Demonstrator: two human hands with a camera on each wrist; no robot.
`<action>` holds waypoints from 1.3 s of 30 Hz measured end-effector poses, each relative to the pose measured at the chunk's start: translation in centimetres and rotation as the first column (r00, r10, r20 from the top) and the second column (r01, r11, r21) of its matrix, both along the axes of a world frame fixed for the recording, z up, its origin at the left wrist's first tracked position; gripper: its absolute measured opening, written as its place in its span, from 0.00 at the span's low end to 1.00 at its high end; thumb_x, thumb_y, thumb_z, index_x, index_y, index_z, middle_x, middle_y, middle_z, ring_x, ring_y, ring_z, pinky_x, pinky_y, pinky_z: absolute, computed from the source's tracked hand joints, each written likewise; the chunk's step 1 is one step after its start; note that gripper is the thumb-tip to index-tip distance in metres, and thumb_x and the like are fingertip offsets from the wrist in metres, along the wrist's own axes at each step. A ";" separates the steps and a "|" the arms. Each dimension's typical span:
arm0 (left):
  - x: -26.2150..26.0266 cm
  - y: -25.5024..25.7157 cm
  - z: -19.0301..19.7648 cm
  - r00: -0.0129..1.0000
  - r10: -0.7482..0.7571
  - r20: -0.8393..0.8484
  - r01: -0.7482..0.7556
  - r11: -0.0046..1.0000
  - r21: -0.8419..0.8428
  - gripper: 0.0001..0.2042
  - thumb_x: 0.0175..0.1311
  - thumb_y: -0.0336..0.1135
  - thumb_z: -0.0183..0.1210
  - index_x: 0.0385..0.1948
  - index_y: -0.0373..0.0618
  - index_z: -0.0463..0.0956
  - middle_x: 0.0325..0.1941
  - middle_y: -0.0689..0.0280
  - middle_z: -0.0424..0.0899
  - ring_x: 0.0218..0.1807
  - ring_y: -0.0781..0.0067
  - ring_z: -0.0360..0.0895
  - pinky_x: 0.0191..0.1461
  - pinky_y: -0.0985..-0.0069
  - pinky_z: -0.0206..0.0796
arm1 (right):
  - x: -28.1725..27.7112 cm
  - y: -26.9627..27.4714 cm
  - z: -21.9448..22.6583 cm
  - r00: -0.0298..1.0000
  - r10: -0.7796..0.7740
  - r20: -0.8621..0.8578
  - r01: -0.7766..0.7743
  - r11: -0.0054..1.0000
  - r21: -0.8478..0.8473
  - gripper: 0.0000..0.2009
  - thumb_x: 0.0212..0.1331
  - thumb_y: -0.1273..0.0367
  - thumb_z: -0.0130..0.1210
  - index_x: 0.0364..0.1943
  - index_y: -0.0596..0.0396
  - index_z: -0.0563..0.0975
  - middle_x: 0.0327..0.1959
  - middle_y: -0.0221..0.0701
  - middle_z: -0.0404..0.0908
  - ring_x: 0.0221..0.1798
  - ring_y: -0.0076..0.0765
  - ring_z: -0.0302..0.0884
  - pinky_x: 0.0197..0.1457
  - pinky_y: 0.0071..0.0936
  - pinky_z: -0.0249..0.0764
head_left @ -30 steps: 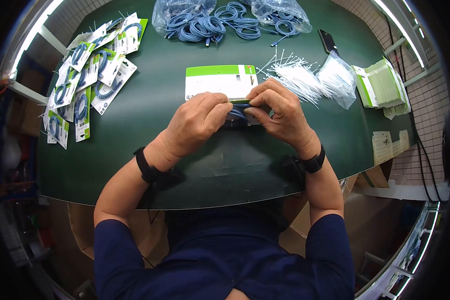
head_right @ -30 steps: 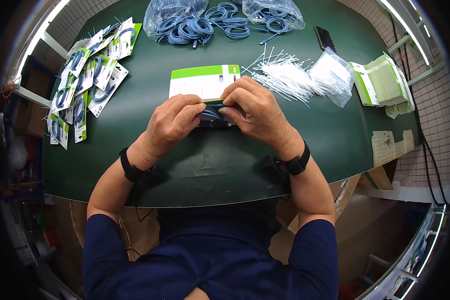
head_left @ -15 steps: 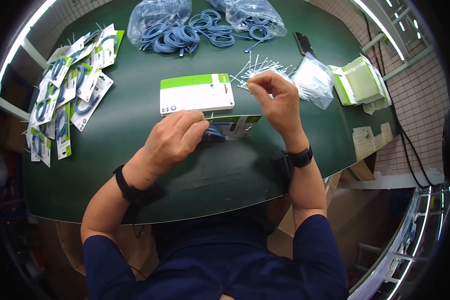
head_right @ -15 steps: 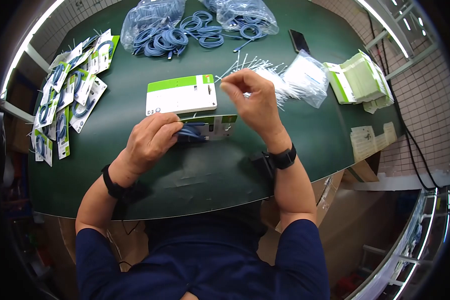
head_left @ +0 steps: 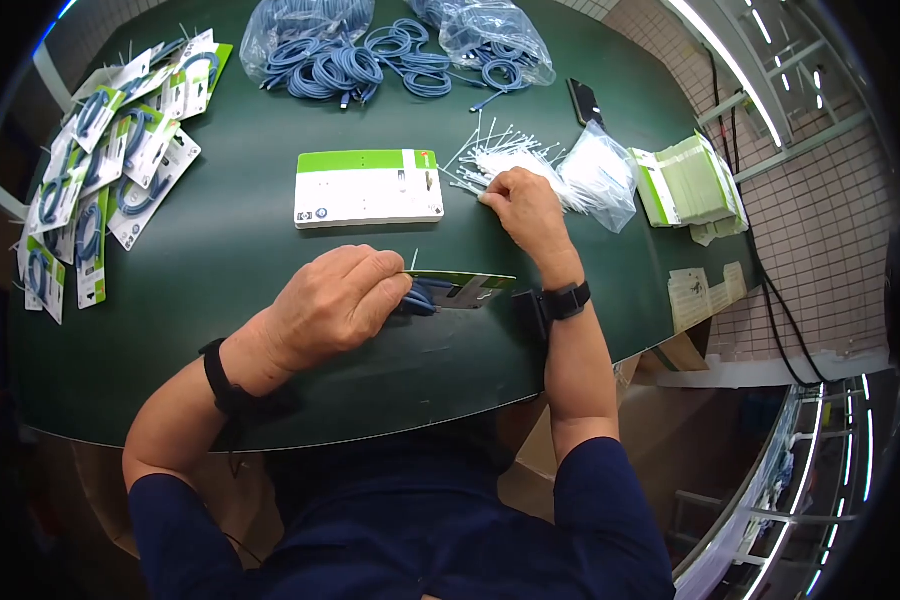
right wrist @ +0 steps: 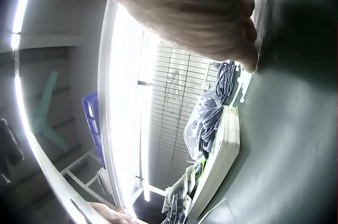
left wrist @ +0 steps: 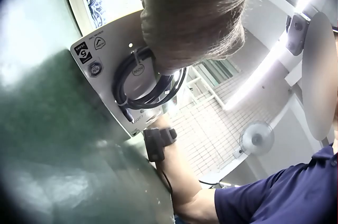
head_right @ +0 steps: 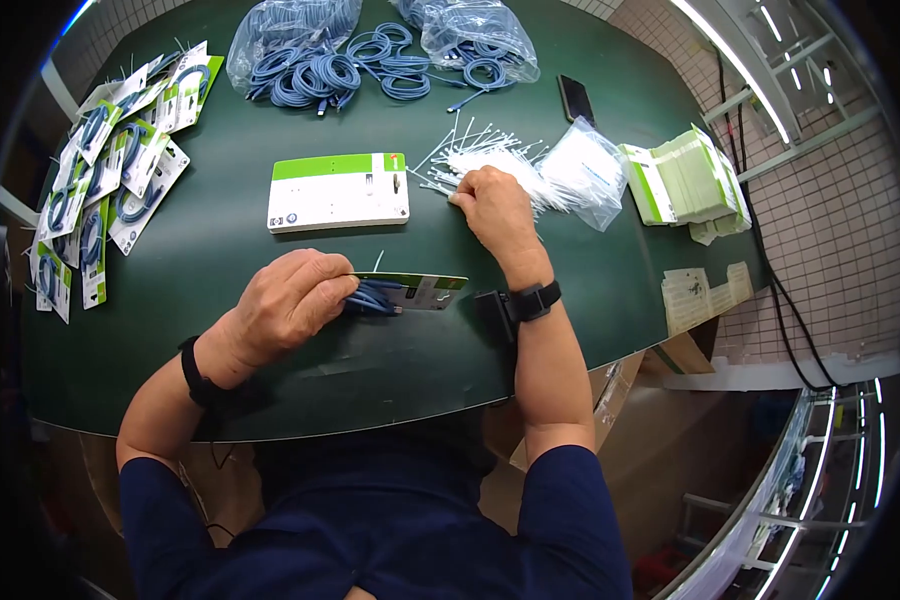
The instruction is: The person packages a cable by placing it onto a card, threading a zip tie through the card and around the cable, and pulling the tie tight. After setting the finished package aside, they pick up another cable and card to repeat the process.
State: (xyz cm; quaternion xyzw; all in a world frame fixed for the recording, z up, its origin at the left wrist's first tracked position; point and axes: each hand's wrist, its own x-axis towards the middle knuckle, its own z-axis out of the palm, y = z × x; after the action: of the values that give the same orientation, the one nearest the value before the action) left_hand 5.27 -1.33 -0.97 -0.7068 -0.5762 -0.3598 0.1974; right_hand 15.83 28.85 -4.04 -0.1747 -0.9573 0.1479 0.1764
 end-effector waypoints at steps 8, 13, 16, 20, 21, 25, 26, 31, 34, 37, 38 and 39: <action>-0.3 -0.2 -0.3 1.000 0.001 0.001 -0.001 1.000 0.008 0.09 0.53 0.23 0.64 0.37 0.37 0.78 0.40 0.59 0.81 0.37 0.61 0.83 0.40 0.68 0.78 | 0.2 -0.7 0.7 0.990 -0.002 -0.140 0.002 1.000 -0.004 0.07 0.57 0.71 0.68 0.33 0.61 0.84 0.32 0.41 0.85 0.30 0.41 0.83 0.38 0.35 0.78; -0.6 -0.3 -0.5 0.999 -0.040 -0.001 0.040 0.999 -0.007 0.13 0.55 0.23 0.67 0.42 0.36 0.79 0.41 0.57 0.82 0.36 0.57 0.82 0.39 0.66 0.77 | 0.2 -1.7 2.1 0.944 -0.021 -0.329 -0.011 0.995 -0.095 0.06 0.62 0.72 0.68 0.37 0.61 0.84 0.31 0.34 0.86 0.28 0.30 0.81 0.34 0.27 0.75; -0.4 -0.3 -0.2 0.999 -0.053 0.002 0.053 0.999 -0.004 0.13 0.54 0.22 0.68 0.42 0.36 0.79 0.41 0.57 0.82 0.35 0.58 0.82 0.38 0.67 0.77 | 0.6 -2.6 3.3 0.910 -0.024 -0.415 -0.066 0.978 -0.200 0.06 0.65 0.71 0.67 0.38 0.60 0.84 0.31 0.30 0.86 0.29 0.23 0.80 0.32 0.22 0.73; -0.2 -0.1 -0.1 0.997 -0.077 -0.017 0.077 0.997 0.006 0.13 0.54 0.22 0.68 0.41 0.36 0.79 0.41 0.57 0.83 0.35 0.59 0.83 0.37 0.67 0.78 | 1.0 -3.9 4.7 0.906 -0.128 -0.402 -0.242 0.622 -0.744 0.08 0.69 0.67 0.66 0.38 0.57 0.84 0.32 0.26 0.86 0.31 0.16 0.80 0.30 0.15 0.70; -0.1 0.0 -0.1 0.996 -0.085 -0.023 0.085 0.996 0.014 0.13 0.53 0.22 0.68 0.41 0.36 0.79 0.41 0.57 0.83 0.35 0.59 0.83 0.37 0.68 0.78 | 1.1 -4.1 4.9 0.920 -0.117 -0.374 -0.256 0.542 -0.800 0.08 0.70 0.66 0.65 0.38 0.57 0.83 0.32 0.26 0.87 0.30 0.15 0.80 0.30 0.14 0.70; 0.0 0.3 0.1 0.996 -0.079 -0.050 0.081 0.996 0.034 0.11 0.51 0.23 0.66 0.37 0.36 0.80 0.39 0.59 0.82 0.35 0.61 0.83 0.38 0.68 0.79 | 1.0 -4.7 4.3 0.953 -0.067 -0.297 -0.260 0.327 -0.908 0.09 0.73 0.64 0.63 0.39 0.55 0.82 0.33 0.27 0.87 0.29 0.14 0.79 0.29 0.12 0.69; 0.1 0.3 0.1 0.995 -0.081 -0.051 0.083 0.996 0.024 0.11 0.51 0.23 0.66 0.37 0.36 0.80 0.39 0.59 0.82 0.35 0.61 0.83 0.38 0.68 0.79 | 0.9 -4.8 4.0 0.962 -0.040 -0.271 -0.247 0.297 -0.922 0.09 0.74 0.64 0.62 0.40 0.55 0.81 0.33 0.28 0.87 0.28 0.14 0.79 0.29 0.12 0.69; 0.0 0.4 -0.1 0.995 -0.084 -0.052 0.085 0.996 0.032 0.11 0.50 0.23 0.66 0.37 0.35 0.80 0.40 0.59 0.82 0.36 0.61 0.83 0.39 0.68 0.79 | 0.7 -5.7 4.0 0.974 0.022 -0.225 -0.226 0.099 -0.969 0.09 0.76 0.64 0.58 0.41 0.54 0.80 0.33 0.27 0.86 0.26 0.14 0.77 0.28 0.12 0.69; -0.1 0.4 -0.2 0.995 -0.090 -0.050 0.092 0.995 0.031 0.11 0.50 0.23 0.66 0.37 0.35 0.80 0.40 0.59 0.82 0.36 0.61 0.83 0.39 0.68 0.79 | 0.7 -5.9 3.6 0.973 0.056 -0.224 -0.229 0.114 -0.967 0.09 0.77 0.64 0.56 0.41 0.54 0.79 0.32 0.26 0.85 0.26 0.14 0.77 0.28 0.13 0.71; -0.3 0.2 -0.4 0.994 -0.106 -0.029 0.106 0.994 -0.011 0.13 0.54 0.23 0.70 0.41 0.37 0.80 0.41 0.57 0.84 0.37 0.57 0.85 0.40 0.66 0.81 | 0.3 -6.0 3.1 0.973 0.062 -0.221 -0.229 0.197 -0.953 0.08 0.77 0.65 0.55 0.41 0.54 0.78 0.31 0.26 0.84 0.26 0.14 0.76 0.29 0.13 0.72; -0.3 0.2 -0.4 0.994 -0.108 -0.034 0.108 0.994 -0.013 0.13 0.54 0.23 0.70 0.41 0.37 0.80 0.41 0.57 0.84 0.37 0.57 0.85 0.40 0.66 0.81 | 0.2 -6.1 2.9 0.975 0.055 -0.215 -0.222 0.270 -0.937 0.08 0.77 0.66 0.54 0.41 0.55 0.78 0.31 0.25 0.83 0.27 0.13 0.76 0.30 0.14 0.73; -0.3 0.2 -0.4 0.994 -0.106 -0.029 0.106 0.994 -0.013 0.13 0.54 0.23 0.70 0.41 0.37 0.80 0.41 0.57 0.84 0.37 0.57 0.85 0.40 0.66 0.81 | 0.1 -6.1 2.7 0.977 0.047 -0.209 -0.213 0.342 -0.915 0.08 0.77 0.66 0.54 0.40 0.55 0.79 0.30 0.25 0.83 0.27 0.13 0.75 0.31 0.14 0.74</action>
State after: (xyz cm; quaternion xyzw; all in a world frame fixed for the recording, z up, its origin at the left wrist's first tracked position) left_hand 4.97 -1.17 -1.33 -0.7428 -0.5368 -0.3561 0.1823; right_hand 15.96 22.75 -1.35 -0.1558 -0.6982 0.6912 0.1027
